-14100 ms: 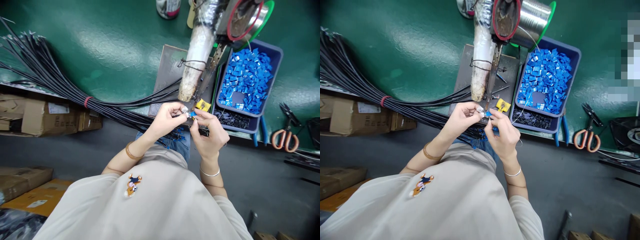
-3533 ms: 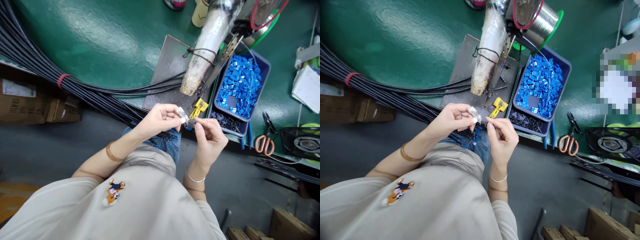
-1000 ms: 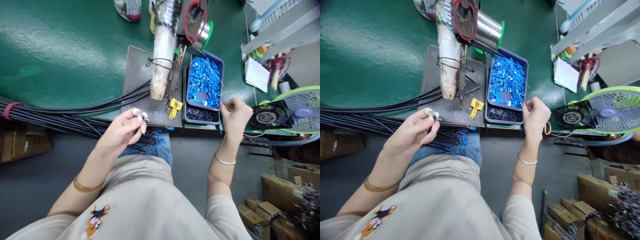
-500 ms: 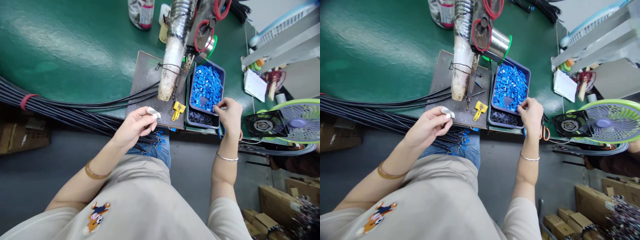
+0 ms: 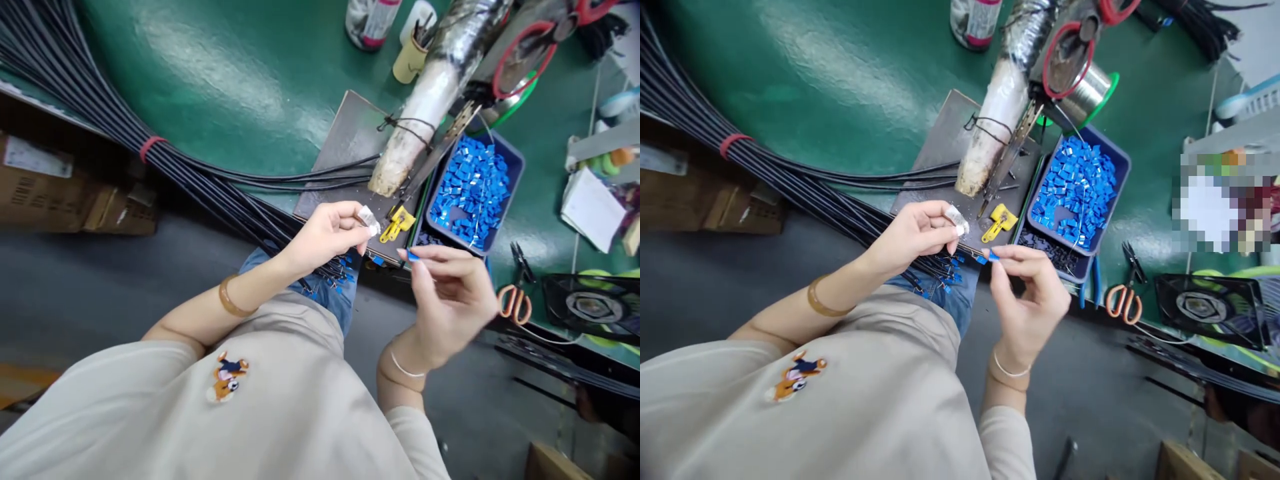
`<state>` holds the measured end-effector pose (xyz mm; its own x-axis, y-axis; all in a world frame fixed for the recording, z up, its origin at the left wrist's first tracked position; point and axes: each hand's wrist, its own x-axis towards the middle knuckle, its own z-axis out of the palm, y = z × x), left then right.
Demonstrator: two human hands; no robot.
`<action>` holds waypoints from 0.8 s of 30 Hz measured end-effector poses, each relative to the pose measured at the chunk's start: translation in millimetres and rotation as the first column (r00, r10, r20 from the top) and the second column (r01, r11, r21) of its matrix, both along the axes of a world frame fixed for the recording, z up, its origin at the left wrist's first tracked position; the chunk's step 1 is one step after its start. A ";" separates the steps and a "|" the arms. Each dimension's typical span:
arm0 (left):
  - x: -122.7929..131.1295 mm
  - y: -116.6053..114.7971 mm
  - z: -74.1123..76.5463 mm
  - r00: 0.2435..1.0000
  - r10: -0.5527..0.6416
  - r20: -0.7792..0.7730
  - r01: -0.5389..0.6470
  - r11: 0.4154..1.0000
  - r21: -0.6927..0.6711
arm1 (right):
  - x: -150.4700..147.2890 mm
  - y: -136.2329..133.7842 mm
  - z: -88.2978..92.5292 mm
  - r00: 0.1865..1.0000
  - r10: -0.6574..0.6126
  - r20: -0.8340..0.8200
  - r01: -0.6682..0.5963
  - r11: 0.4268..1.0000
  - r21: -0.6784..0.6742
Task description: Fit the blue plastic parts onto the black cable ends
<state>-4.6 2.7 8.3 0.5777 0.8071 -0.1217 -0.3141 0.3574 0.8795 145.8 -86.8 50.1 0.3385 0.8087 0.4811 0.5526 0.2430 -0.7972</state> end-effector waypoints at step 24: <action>5.5 -3.3 -0.9 0.979 -0.024 -0.204 0.053 0.989 0.137 | -3.0 16.4 -42.4 0.986 0.095 -0.140 -0.109 0.990 -0.093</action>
